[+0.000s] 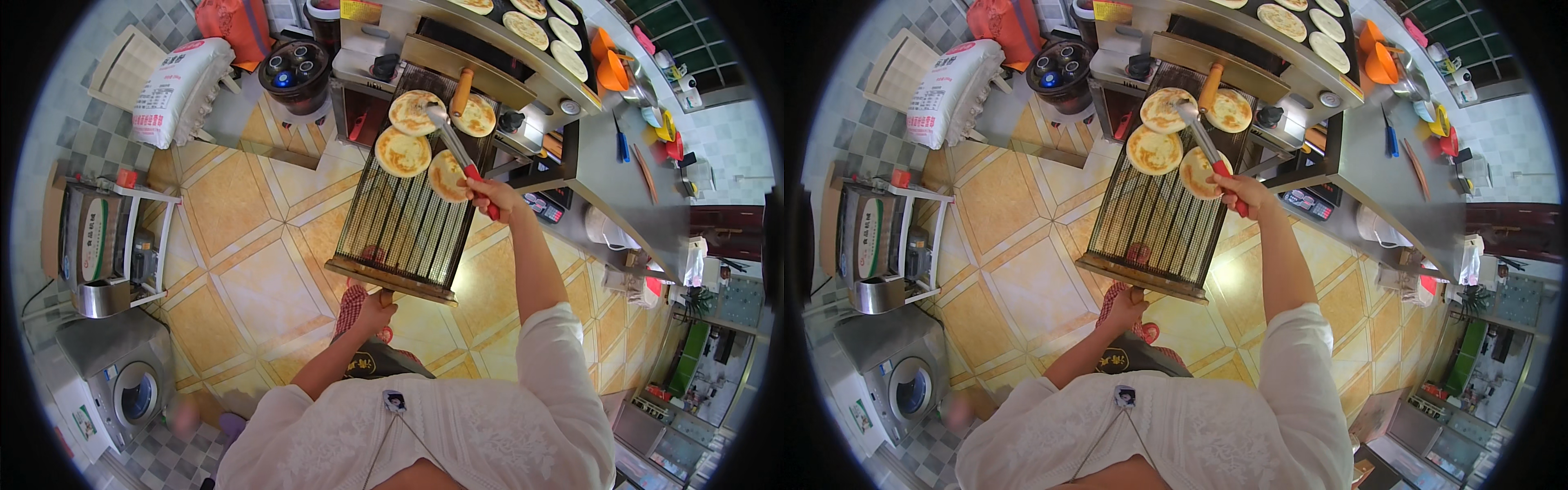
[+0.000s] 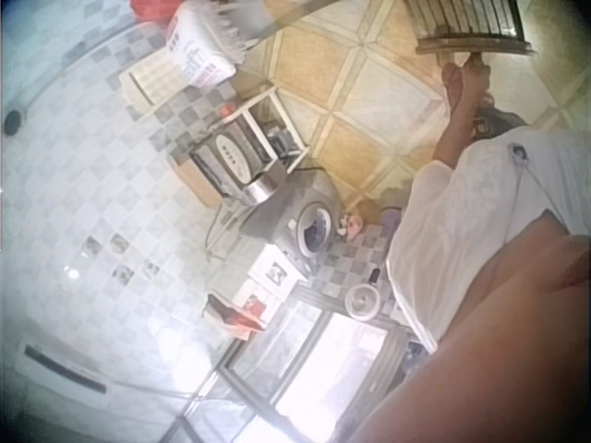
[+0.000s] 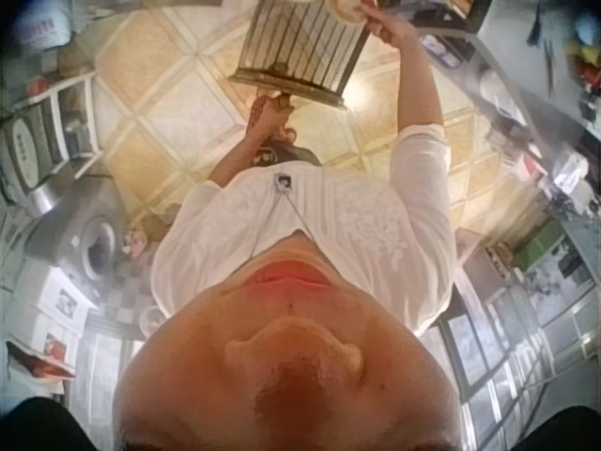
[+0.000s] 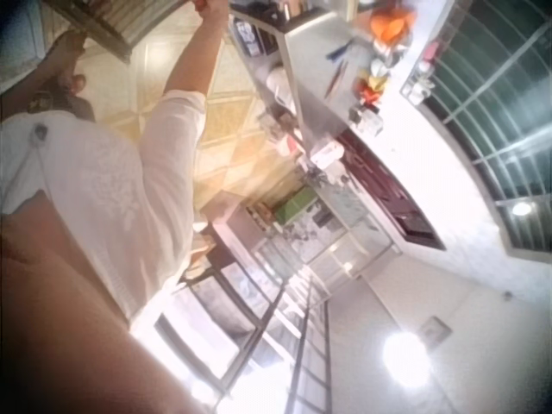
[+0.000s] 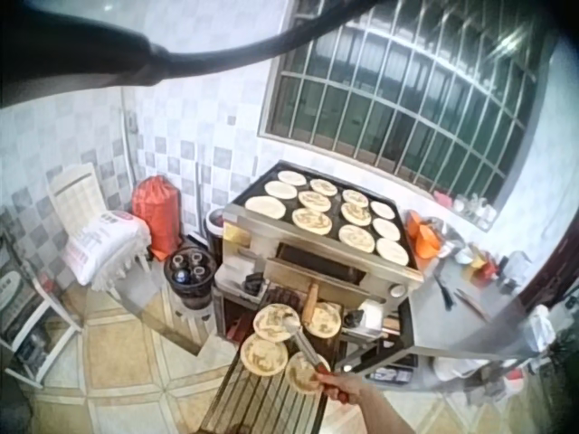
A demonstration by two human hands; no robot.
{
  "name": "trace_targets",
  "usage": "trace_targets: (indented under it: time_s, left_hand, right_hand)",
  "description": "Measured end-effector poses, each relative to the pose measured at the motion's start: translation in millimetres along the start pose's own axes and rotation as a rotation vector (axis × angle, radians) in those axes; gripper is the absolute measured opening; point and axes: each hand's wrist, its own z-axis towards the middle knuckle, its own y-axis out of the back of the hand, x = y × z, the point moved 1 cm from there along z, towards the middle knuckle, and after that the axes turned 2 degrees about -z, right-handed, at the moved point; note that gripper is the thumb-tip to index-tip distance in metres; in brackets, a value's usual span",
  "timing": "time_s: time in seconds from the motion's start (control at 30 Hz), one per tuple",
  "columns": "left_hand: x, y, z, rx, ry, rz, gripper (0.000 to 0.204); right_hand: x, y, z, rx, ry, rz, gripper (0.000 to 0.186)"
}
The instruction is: The person places round dough discs onto a hot griddle and cooks them. They use a brush to apply oil to the cooking pancakes and a spatula to flip them. Once cooked, the pancakes are transferred with tongs to a wire cooling rack and then arranged on a wooden tray.
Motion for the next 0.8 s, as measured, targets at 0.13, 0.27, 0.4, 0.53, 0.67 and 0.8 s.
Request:
trace_targets:
  time_s: [0.13,0.27,0.4,0.53,0.67,0.8]
  left_hand:
    - [-5,-1,-6,-0.050,-0.149,-0.003,0.027]
    - [-30,1,-26,-0.049,-0.110,-0.056,0.024]
    - [-50,9,-46,0.002,-0.071,-0.104,0.020]
    - [-43,13,-38,0.056,-0.234,-0.085,0.015]
    - [-52,10,-30,0.074,-0.200,-0.168,0.018]
    - [-49,10,-28,0.051,-0.143,-0.224,0.021]
  right_hand:
    - [4,7,-10,-0.078,-0.013,-0.058,0.035]
    - [-20,-2,-73,-0.211,0.084,-0.246,0.036]
    - [-61,-1,-143,-0.284,0.120,-0.217,0.037]
    - [-89,-1,-183,-0.325,0.127,-0.056,0.037]
    - [-103,-7,-198,-0.315,0.167,0.026,0.037]
    - [-104,-15,-203,-0.314,0.194,0.033,0.036]
